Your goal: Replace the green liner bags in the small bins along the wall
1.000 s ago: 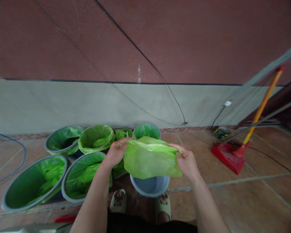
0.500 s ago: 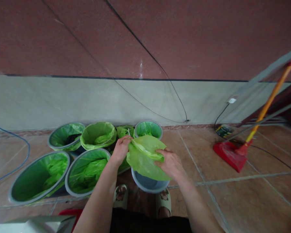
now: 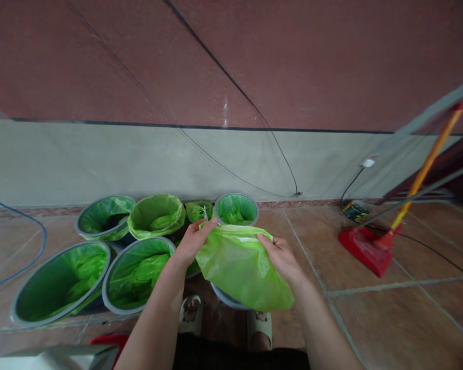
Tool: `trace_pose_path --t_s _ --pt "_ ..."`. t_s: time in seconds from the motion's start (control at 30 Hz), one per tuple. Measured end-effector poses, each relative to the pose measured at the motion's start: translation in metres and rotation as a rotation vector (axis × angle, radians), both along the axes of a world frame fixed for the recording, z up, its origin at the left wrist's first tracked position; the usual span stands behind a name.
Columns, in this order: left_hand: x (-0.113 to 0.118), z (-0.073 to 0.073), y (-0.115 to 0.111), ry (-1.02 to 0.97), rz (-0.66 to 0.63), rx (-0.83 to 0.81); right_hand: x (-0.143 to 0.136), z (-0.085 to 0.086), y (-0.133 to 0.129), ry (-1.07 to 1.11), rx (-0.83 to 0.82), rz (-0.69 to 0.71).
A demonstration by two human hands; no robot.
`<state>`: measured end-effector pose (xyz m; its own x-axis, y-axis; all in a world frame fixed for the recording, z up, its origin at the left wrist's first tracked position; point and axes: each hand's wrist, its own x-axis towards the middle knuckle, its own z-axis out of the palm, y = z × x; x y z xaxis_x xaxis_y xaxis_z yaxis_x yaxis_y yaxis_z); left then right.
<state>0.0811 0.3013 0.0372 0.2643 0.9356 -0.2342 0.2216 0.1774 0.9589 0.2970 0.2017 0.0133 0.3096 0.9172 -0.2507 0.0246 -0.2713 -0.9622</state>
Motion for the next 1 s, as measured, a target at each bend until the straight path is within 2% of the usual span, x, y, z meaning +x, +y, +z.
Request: trace_pose_path --t_s 0.1,0.17,0.37,0.53,0.63,0.7,0.77,0.87,0.93,1.0 --pt "-0.002 0.002 -0.003 -0.019 -0.245 0.031 -0.001 0.002 0.001 0.021 0.023 -0.031" --pt "-0.001 0.0 -0.005 -0.024 -0.34 0.059 -0.005 0.005 0.001 0.038 0.055 -0.044" --pt "0.021 -0.008 -0.02 -0.158 -0.527 0.108 -0.026 0.008 0.005 -0.081 0.158 0.074" --pt "0.037 -0.014 -0.029 -0.097 -0.582 0.224 -0.042 0.003 0.004 -0.188 0.276 0.199" --pt "0.035 -0.018 -0.024 -0.061 -0.545 0.288 -0.042 0.011 0.002 -0.16 0.295 0.304" --pt "0.033 -0.021 -0.02 0.005 -0.491 0.266 -0.034 0.019 0.001 -0.178 0.312 0.323" --pt "0.034 -0.026 -0.017 0.023 -0.392 0.162 -0.019 0.026 0.0 -0.261 0.347 0.22" --pt "0.046 -0.039 -0.017 -0.134 -0.139 -0.084 0.01 0.029 -0.006 -0.506 0.359 0.01" --pt "0.059 -0.054 -0.02 -0.255 0.01 -0.238 0.026 0.026 -0.011 -0.656 0.298 -0.033" --pt "0.07 -0.074 -0.023 -0.301 0.054 -0.341 0.032 0.019 -0.015 -0.768 0.203 -0.024"
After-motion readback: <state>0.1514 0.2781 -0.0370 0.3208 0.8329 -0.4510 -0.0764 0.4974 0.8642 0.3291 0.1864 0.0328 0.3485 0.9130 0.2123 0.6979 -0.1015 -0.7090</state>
